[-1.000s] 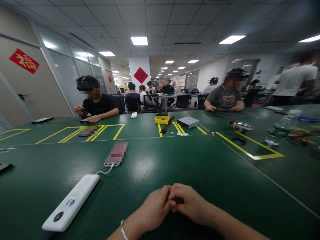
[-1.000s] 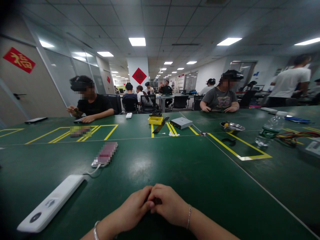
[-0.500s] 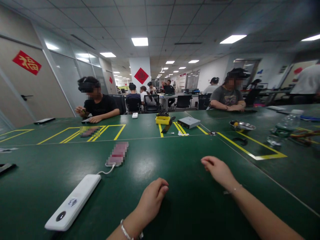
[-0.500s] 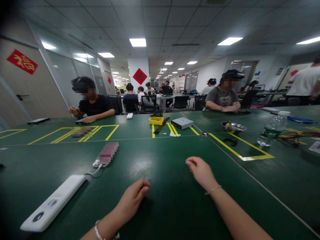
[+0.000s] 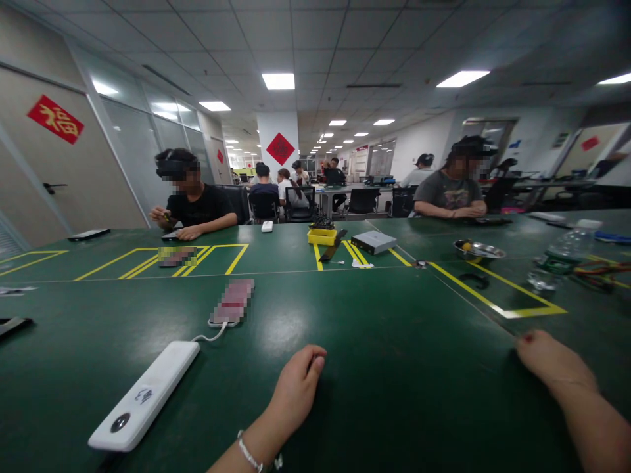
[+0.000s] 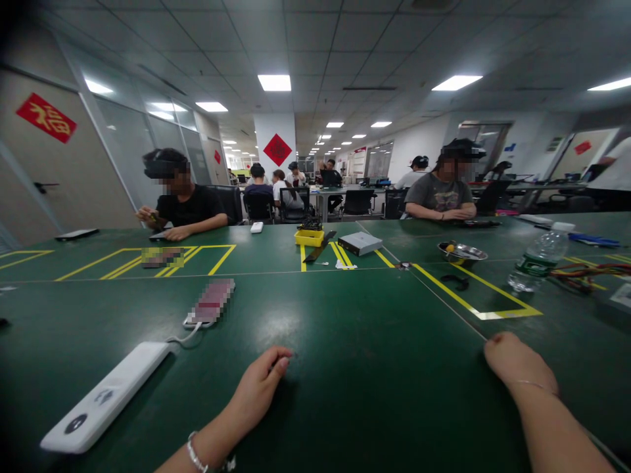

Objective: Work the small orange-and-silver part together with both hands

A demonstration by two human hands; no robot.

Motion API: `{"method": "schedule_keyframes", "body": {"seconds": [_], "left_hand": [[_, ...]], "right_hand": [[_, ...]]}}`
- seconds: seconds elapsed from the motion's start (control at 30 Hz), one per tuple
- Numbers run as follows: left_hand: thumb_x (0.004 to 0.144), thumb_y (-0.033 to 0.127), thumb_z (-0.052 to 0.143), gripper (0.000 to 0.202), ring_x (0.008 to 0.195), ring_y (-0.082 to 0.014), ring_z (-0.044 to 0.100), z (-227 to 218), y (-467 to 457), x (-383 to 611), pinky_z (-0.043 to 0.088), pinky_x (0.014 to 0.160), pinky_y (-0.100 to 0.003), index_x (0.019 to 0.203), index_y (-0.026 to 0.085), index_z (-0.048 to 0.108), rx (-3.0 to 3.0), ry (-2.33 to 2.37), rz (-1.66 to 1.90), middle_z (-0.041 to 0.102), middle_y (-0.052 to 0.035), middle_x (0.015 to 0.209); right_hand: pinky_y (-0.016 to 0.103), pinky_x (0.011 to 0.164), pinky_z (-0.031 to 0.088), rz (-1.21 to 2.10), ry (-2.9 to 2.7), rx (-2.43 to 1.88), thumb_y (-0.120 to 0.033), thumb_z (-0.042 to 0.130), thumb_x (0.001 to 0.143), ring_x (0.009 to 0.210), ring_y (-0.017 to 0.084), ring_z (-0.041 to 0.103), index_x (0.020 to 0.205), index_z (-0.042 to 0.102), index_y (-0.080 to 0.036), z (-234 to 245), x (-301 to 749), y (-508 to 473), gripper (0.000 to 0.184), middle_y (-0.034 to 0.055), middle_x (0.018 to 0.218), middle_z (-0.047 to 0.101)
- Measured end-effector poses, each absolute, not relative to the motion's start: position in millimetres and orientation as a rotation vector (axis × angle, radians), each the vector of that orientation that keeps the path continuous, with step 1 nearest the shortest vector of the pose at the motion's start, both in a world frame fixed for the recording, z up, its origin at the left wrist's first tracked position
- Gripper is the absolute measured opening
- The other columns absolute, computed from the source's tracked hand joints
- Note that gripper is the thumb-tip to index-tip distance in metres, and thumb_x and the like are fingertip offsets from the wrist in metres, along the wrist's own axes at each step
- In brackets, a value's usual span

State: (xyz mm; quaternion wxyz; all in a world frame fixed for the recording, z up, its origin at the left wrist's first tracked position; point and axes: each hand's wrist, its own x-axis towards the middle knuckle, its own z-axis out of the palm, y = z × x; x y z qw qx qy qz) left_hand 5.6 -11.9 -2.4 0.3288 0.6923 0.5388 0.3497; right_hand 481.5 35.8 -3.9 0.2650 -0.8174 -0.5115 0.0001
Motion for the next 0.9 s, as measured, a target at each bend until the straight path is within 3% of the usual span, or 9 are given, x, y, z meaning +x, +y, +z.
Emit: {"method": "schedule_keyframes", "body": {"seconds": [0.1, 0.2, 0.37, 0.5, 0.6, 0.77, 0.9], "left_hand": [[0.082, 0.031, 0.035, 0.029, 0.088, -0.0177, 0.052, -5, -10, 5, 0.038, 0.079, -0.03, 0.102, 0.022, 0.055, 1.821, 1.39, 0.938, 0.059, -0.0035, 0.095], [0.083, 0.03, 0.035, 0.031, 0.088, -0.0166, 0.051, -8, -9, 5, 0.038, 0.081, -0.03, 0.106, 0.023, 0.054, 1.852, 1.348, 0.959, 0.058, -0.0034, 0.094], [0.082, 0.027, 0.037, 0.031, 0.081, -0.0148, 0.051, -12, -8, 6, 0.039, 0.078, -0.029, 0.108, 0.022, 0.052, 1.788, 1.298, 0.995, 0.056, -0.0022, 0.087], [0.078, 0.028, 0.044, 0.017, 0.068, -0.0135, 0.051, -13, -6, 7, 0.041, 0.066, -0.026, 0.09, 0.018, 0.051, 1.586, 1.248, 1.11, 0.054, 0.0008, 0.072], [0.078, 0.03, 0.045, 0.013, 0.066, -0.0134, 0.051, -10, -5, 10, 0.04, 0.063, -0.025, 0.077, 0.018, 0.05, 1.536, 1.186, 1.171, 0.053, 0.0021, 0.066], [0.074, 0.029, 0.05, 0.011, 0.061, -0.0125, 0.05, -4, -10, 14, 0.038, 0.059, -0.023, 0.076, 0.018, 0.054, 1.596, 1.268, 1.15, 0.055, 0.0029, 0.065], [0.072, 0.026, 0.053, 0.008, 0.062, -0.0129, 0.052, -2, -14, 16, 0.039, 0.06, -0.024, 0.075, 0.019, 0.057, 1.68, 1.356, 1.113, 0.059, 0.0026, 0.066]], "right_hand": [[0.03, 0.054, 0.037, 0.22, -1.472, -2.206, -0.035, 0.05, 0.069, 0.052, 0.015, 0.052, 0.072, 0.058, -0.019, 10, 408, 50, 0.019, 0.0083, 0.067, 0.059], [0.029, 0.063, 0.039, 0.499, -1.73, -1.831, -0.039, 0.047, 0.072, 0.067, 0.015, 0.054, 0.082, 0.061, -0.02, 14, 320, 50, 0.025, 0.0039, 0.078, 0.06], [0.024, 0.055, 0.039, 1.127, -1.594, -1.228, -0.042, 0.045, 0.074, 0.056, 0.01, 0.048, 0.086, 0.058, -0.016, 7, 196, 26, 0.031, 0.0001, 0.067, 0.054], [0.021, 0.05, 0.037, 1.501, -1.163, -1.034, -0.045, 0.057, 0.066, 0.051, 0.007, 0.046, 0.077, 0.051, -0.015, 1, 156, 11, 0.032, -0.0017, 0.063, 0.053], [0.021, 0.052, 0.037, 1.575, -1.044, -1.005, -0.042, 0.064, 0.061, 0.053, 0.007, 0.046, 0.069, 0.052, -0.013, -2, 152, 7, 0.032, -0.0001, 0.063, 0.055], [0.021, 0.052, 0.036, 1.583, -0.976, -0.97, -0.036, 0.067, 0.059, 0.052, 0.007, 0.045, 0.073, 0.056, -0.013, -5, 152, 6, 0.03, -0.0014, 0.06, 0.054], [0.021, 0.051, 0.035, 1.533, -1.006, -0.966, -0.034, 0.067, 0.06, 0.05, 0.007, 0.045, 0.064, 0.053, -0.014, -10, 150, 5, 0.025, -0.0026, 0.056, 0.053]]}}
